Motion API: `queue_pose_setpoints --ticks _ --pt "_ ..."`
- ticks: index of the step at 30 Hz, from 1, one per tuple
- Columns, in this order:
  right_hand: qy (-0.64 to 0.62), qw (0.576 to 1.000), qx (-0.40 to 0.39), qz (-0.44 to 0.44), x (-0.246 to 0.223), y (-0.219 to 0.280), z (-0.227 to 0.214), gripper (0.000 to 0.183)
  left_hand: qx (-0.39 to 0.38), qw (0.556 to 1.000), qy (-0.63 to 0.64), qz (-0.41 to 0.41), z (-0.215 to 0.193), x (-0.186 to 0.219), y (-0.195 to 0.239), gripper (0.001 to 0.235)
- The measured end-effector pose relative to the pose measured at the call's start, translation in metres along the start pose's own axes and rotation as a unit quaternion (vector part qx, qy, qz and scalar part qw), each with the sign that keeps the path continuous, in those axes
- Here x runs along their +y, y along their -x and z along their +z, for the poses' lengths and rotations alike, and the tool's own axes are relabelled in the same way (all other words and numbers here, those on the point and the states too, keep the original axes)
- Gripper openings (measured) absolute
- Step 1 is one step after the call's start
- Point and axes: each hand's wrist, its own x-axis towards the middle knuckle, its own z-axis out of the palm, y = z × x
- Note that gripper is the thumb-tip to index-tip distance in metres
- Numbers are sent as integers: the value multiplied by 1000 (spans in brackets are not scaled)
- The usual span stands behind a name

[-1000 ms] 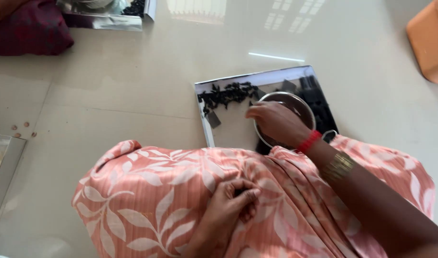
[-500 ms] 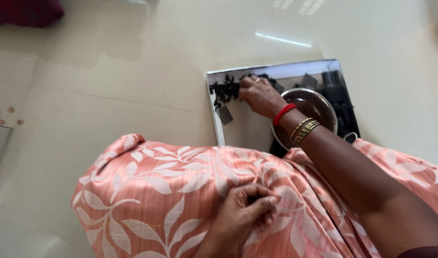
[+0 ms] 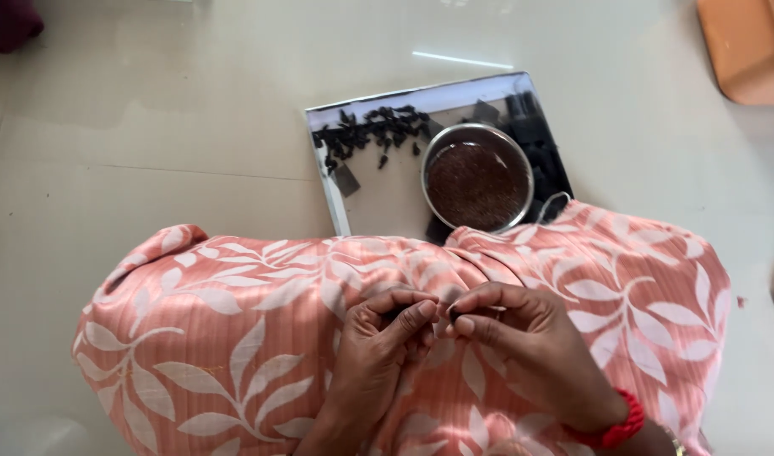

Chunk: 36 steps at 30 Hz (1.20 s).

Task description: The person is manually stuffing small seeds into dried black pods or flowers.

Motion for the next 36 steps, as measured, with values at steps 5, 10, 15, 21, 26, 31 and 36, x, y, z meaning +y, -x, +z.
queue_pose_setpoints --ticks 5,10,15,21,26,31,36 --pt "21 998 47 -37 14 22 0 13 -26 999 -34 25 9 -16 8 16" --pt "34 994 56 -82 24 30 -7 9 -4 993 -113 34 15 -21 15 18" --pt "93 984 45 -148 37 34 -14 8 -7 995 -91 46 21 -24 23 18" --pt "221 958 67 -172 33 46 -7 17 -5 983 -168 72 28 -19 32 14" --pt "196 963 61 -176 38 54 -6 16 9 971 -225 83 32 -23 36 13" --pt "187 967 37 -168 32 63 -13 16 -6 971 -223 83 27 -26 38 12" --pt "352 905 13 -240 -8 67 -14 33 4 983 -183 24 31 -24 47 13"
